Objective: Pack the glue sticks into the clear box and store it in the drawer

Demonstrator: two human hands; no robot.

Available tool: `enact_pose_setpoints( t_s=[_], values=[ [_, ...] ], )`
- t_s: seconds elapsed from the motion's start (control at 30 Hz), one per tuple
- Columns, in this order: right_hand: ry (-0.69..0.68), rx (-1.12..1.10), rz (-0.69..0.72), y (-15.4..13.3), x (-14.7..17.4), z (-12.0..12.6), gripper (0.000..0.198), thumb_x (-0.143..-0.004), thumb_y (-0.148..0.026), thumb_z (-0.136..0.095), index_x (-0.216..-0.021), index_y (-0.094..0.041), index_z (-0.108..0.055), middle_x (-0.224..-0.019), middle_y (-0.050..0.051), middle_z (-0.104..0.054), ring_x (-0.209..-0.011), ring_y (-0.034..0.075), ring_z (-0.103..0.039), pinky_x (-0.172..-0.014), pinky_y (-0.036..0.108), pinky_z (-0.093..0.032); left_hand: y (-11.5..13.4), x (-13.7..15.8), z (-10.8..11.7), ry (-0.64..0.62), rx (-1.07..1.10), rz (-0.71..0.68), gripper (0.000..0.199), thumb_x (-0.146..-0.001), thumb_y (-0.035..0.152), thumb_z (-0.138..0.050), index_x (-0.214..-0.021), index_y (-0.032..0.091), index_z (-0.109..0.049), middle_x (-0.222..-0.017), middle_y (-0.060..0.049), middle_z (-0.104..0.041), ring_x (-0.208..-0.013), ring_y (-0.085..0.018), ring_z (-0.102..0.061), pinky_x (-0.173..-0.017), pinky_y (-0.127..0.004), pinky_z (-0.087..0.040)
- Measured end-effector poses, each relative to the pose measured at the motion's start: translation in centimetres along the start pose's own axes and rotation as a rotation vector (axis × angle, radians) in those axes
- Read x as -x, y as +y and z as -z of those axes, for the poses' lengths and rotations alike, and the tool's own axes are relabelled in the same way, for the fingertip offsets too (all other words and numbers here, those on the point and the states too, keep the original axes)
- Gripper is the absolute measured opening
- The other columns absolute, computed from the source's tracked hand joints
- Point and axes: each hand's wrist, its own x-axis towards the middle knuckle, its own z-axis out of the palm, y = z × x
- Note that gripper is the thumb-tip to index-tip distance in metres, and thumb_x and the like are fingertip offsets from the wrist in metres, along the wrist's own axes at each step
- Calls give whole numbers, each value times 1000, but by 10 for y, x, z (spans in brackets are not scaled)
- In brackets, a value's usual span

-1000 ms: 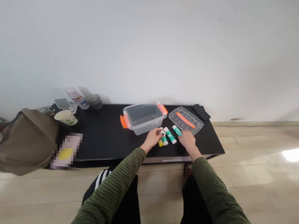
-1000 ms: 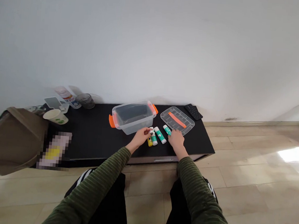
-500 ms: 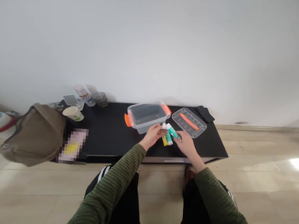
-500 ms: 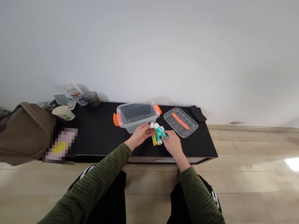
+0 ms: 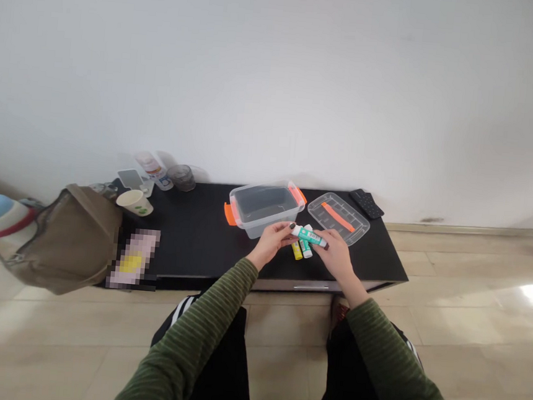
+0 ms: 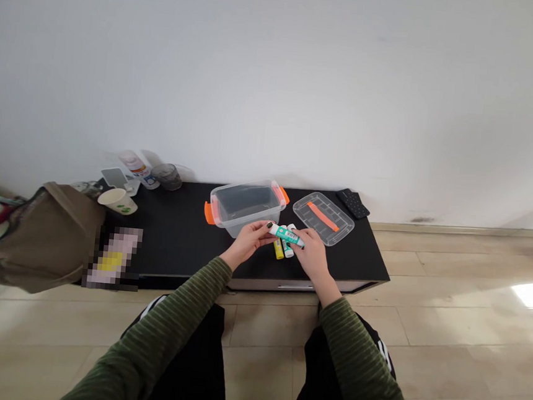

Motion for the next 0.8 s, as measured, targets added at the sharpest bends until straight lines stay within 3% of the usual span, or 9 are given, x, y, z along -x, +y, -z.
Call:
enact_pose_setpoints(
  t_s=[0.33, 0.5, 0.67, 0.73, 0.8],
  values=[
    [-67, -187, -133, -3, 1, 3, 32, -75, -27, -74, -106, -22, -79, -99, 5, -76, -79, 19, -67, -79, 33, -52, 10, 12, -1, -59, -83, -89, 47, -69, 41, -88, -107, 15, -76, -104, -7, -75, -98, -20, -69, -101, -40, -52],
    [-142, -337, -249, -4, 5, -1, 35, -73, -31, -73, -106, -22, -80, -102, 5, -78, -80, 19, -68, -76, 32, -52, 14, 16, 4, -88, -159, -112, 48, -71, 45, -86, -107, 15, -76, -105, -8, -75, -100, -22, -69, -102, -42, -52],
    [-323, -602, -395, -9, 7, -8, 41, -72, -43, -76, -105, -18, -80, -80, 4, -77, -73, 20, -68, -63, 28, -49, 15, 17, 9, -116, -291, -142, 52, -76, 52, -80, -111, 15, -74, -109, -10, -74, -101, -25, -69, -98, -42, -54],
    [-381, -690, -445, -15, 6, -11, 43, -72, -48, -77, -103, -17, -79, -74, 4, -75, -70, 20, -68, -58, 27, -47, 19, 17, 10, -98, -411, -198, 49, -81, 53, -74, -112, 15, -73, -109, -11, -74, -100, -26, -69, -95, -43, -55],
    [-401, -788, -491, -22, 3, -15, 44, -70, -53, -79, -96, -17, -78, -75, 6, -75, -70, 19, -69, -55, 26, -45, 30, 19, 12, -15, -591, -345, 43, -86, 50, -68, -112, 15, -72, -112, -12, -74, -104, -27, -68, -98, -45, -53]
  ],
)
